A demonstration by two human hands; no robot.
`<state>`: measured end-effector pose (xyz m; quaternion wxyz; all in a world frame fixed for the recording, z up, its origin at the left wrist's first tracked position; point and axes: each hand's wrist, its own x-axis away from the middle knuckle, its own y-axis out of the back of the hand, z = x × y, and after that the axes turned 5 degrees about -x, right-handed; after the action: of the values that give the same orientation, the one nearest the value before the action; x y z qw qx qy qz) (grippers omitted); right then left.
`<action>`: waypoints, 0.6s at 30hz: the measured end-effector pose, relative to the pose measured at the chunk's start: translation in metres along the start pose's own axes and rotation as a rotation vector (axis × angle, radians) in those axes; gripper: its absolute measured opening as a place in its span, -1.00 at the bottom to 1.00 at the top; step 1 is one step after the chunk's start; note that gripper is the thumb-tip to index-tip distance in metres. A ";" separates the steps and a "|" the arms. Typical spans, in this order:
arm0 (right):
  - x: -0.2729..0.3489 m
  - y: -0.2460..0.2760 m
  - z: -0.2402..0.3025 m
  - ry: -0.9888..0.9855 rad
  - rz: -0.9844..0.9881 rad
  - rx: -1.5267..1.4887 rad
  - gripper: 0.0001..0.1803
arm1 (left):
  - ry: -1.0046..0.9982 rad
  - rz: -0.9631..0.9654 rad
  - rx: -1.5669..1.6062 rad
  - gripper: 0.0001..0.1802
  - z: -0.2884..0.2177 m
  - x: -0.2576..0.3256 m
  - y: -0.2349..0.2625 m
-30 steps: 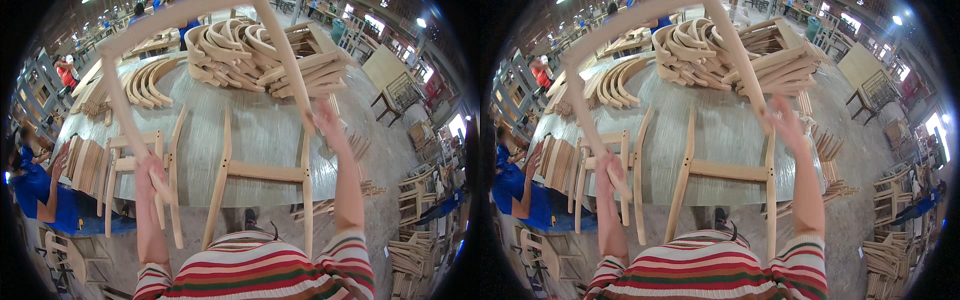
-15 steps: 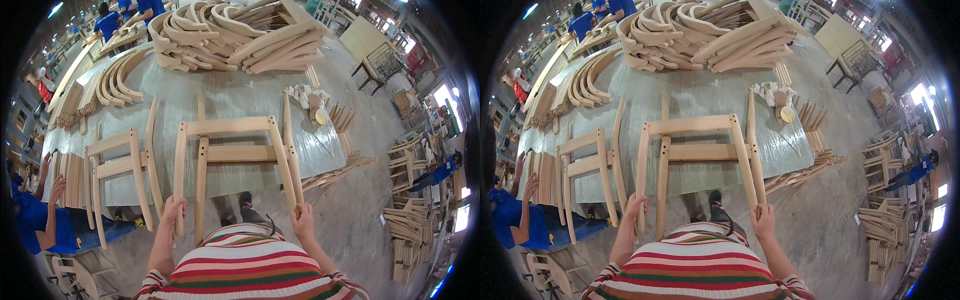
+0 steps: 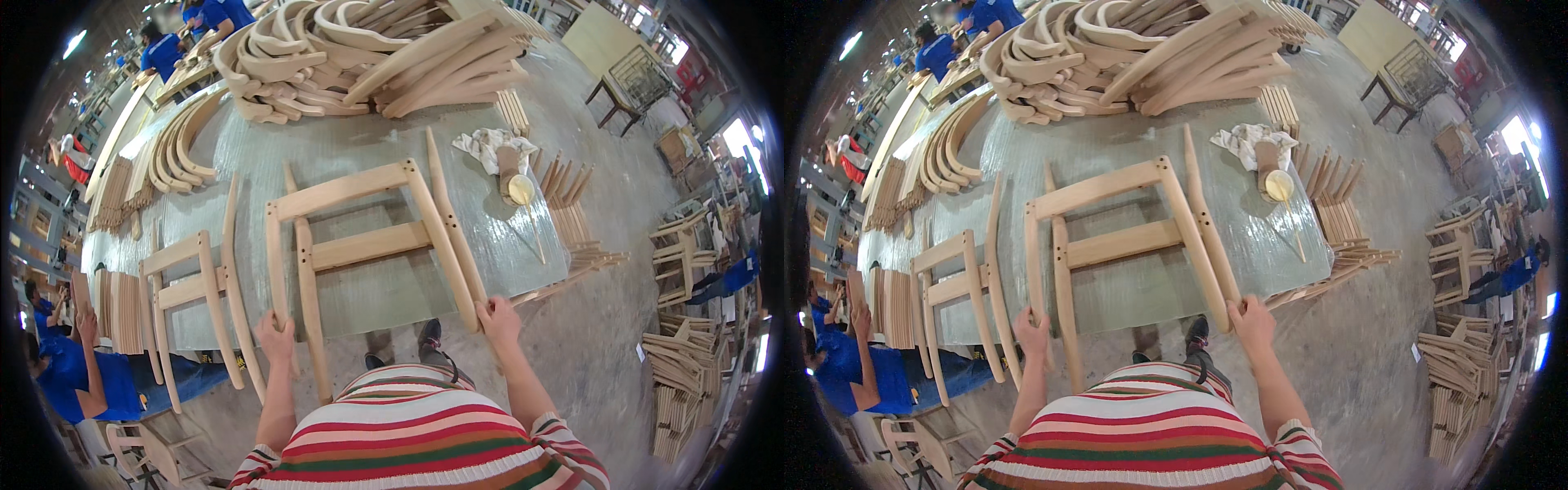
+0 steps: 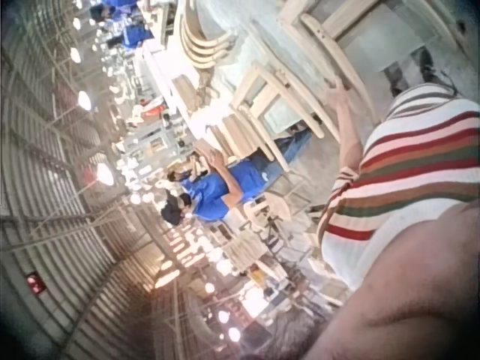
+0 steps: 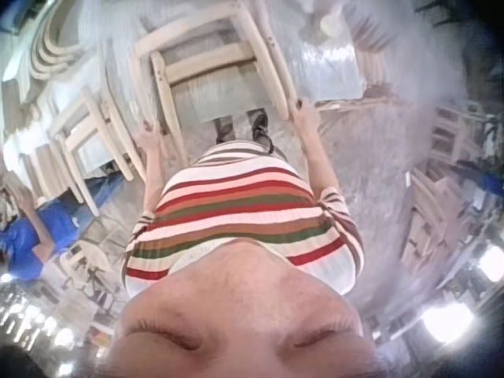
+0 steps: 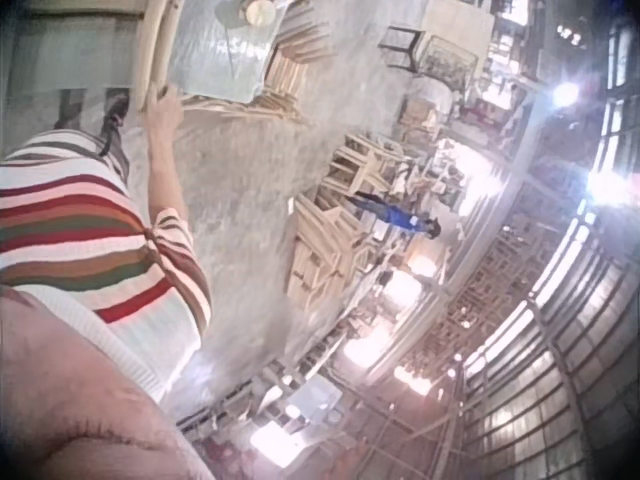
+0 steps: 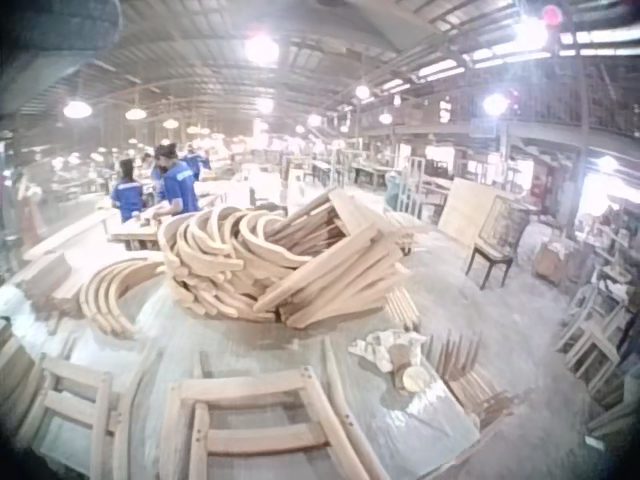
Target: The person applies glue to wooden chair components using a brush and a small container. They dip the brush into the glue and apply it to the joints of chair frames and curved backrest pieces. The person handles the wooden parts one by one, applying the adhesive to specific areas before placing them on the workbench.
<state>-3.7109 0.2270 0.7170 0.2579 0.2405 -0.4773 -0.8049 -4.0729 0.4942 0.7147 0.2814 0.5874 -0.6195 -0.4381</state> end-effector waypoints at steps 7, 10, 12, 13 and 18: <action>-0.084 -0.004 -0.071 -0.638 0.227 -1.407 -0.61 | -0.360 -0.174 0.078 -0.62 -0.133 -0.053 -0.019; -0.116 -0.013 -0.071 -0.954 0.128 -2.104 -0.55 | -0.410 0.207 0.536 -0.75 -0.232 -0.068 -0.068; -0.137 -0.013 -0.071 -0.982 -0.068 -2.287 -0.55 | -0.349 0.471 0.747 -0.81 -0.297 -0.071 -0.119; -0.146 -0.012 -0.075 -0.991 -0.193 -2.373 -0.55 | -0.301 0.668 0.799 -0.79 -0.334 -0.072 -0.138; -0.177 -0.011 -0.091 -0.848 -0.342 -2.441 -0.67 | 0.067 1.028 0.884 -0.73 -0.447 -0.073 -0.244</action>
<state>-3.5226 0.2872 0.6928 0.0337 -0.3613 0.5505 -0.7518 -3.5584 0.4881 0.7187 0.2066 0.2913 -0.9318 0.0644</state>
